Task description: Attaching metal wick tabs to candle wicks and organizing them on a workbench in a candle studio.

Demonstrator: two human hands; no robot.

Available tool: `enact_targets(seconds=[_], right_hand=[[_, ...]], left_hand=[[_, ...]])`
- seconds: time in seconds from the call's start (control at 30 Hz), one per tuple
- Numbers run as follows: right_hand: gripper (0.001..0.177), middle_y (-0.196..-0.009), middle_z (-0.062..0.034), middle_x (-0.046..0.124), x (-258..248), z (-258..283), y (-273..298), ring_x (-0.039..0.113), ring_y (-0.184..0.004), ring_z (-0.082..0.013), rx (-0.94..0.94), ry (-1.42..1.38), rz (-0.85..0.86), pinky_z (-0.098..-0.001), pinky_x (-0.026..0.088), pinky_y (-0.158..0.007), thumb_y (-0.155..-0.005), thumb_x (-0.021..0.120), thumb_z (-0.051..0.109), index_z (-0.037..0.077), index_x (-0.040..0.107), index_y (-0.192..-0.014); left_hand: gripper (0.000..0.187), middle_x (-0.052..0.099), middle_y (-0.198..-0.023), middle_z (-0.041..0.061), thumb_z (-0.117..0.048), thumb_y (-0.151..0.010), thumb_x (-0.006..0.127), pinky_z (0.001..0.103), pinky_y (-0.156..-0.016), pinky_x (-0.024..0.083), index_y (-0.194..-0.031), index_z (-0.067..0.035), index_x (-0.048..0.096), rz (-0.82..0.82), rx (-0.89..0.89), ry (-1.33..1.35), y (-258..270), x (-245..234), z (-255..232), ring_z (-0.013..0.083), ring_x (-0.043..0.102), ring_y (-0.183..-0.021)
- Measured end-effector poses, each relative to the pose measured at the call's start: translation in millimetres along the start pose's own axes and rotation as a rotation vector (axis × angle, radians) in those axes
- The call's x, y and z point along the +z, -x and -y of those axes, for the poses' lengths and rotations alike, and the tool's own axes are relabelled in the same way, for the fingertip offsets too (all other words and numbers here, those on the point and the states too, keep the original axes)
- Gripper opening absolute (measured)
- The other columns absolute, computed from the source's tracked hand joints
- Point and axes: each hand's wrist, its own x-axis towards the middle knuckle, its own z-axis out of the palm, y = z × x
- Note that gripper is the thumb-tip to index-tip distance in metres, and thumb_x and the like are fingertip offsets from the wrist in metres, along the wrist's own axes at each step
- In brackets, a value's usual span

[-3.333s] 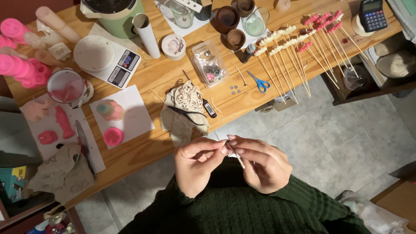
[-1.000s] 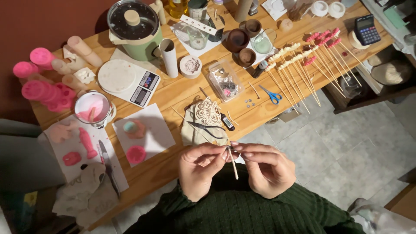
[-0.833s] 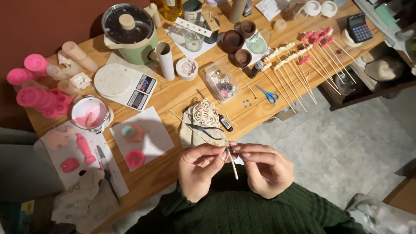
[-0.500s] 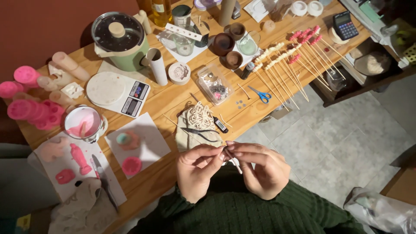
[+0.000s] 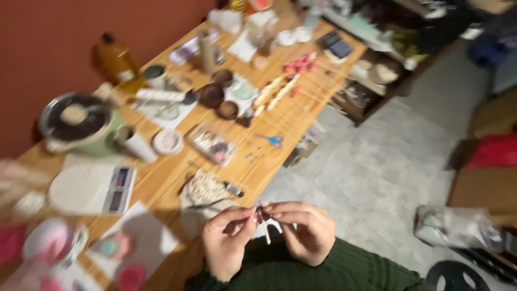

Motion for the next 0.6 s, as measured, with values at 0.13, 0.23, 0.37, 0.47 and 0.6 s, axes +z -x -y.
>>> enact_targets(seconds=[0.13,0.23,0.37,0.47,0.6], right_hand=[[0.018,-0.096,-0.0163,0.076,-13.4,3.3,-5.6,0.081,-0.091,-0.0303,0.016,0.065,-0.098,-0.0369,0.071,-0.082,-0.079,0.071,-0.014,-0.002,0.066,-0.092],[0.021,-0.091,-0.012,0.077,-24.3,9.4,-13.7,0.082,-0.087,-0.0273,0.005,0.185,-0.138,-0.0333,0.07,-0.076,-0.076,0.071,-0.015,0.0,0.067,-0.091],[0.015,-0.089,-0.0116,0.076,-38.5,13.5,-23.2,0.08,-0.081,-0.0248,-0.075,0.303,-0.177,-0.0356,0.072,-0.078,-0.077,0.073,-0.013,-0.003,0.068,-0.088],[0.014,-0.089,-0.0109,0.076,-44.7,10.1,-22.6,0.079,-0.081,-0.0237,-0.109,0.365,-0.202,-0.0358,0.072,-0.08,-0.078,0.075,-0.01,-0.002,0.069,-0.088],[0.018,-0.088,-0.0099,0.076,-49.5,7.2,-23.4,0.08,-0.08,-0.0241,-0.082,0.361,-0.236,-0.0355,0.072,-0.078,-0.074,0.075,-0.013,-0.002,0.069,-0.087]], left_hand=[[0.017,0.078,-0.093,0.011,0.013,-0.08,0.075,0.021,-0.062,0.051,-0.095,0.007,0.079,0.112,0.009,0.104,-11.4,12.4,23.5,0.0129,0.066,-0.07],[0.014,0.077,-0.089,0.012,0.011,-0.08,0.075,0.025,-0.069,0.054,-0.094,0.007,0.079,0.18,0.029,0.134,-20.0,26.8,29.0,0.0155,0.067,-0.074],[0.02,0.077,-0.091,0.012,0.016,-0.077,0.074,0.023,-0.067,0.054,-0.095,0.009,0.08,0.275,0.045,0.127,-32.1,44.6,37.5,0.0153,0.068,-0.075],[0.02,0.078,-0.088,0.012,0.015,-0.076,0.076,0.021,-0.064,0.053,-0.094,0.009,0.081,0.282,0.032,0.096,-36.4,54.3,46.4,0.0139,0.068,-0.072],[0.021,0.079,-0.089,0.014,0.018,-0.076,0.074,0.023,-0.069,0.056,-0.094,0.01,0.08,0.274,0.019,0.149,-38.8,57.9,58.5,0.0163,0.071,-0.075]])
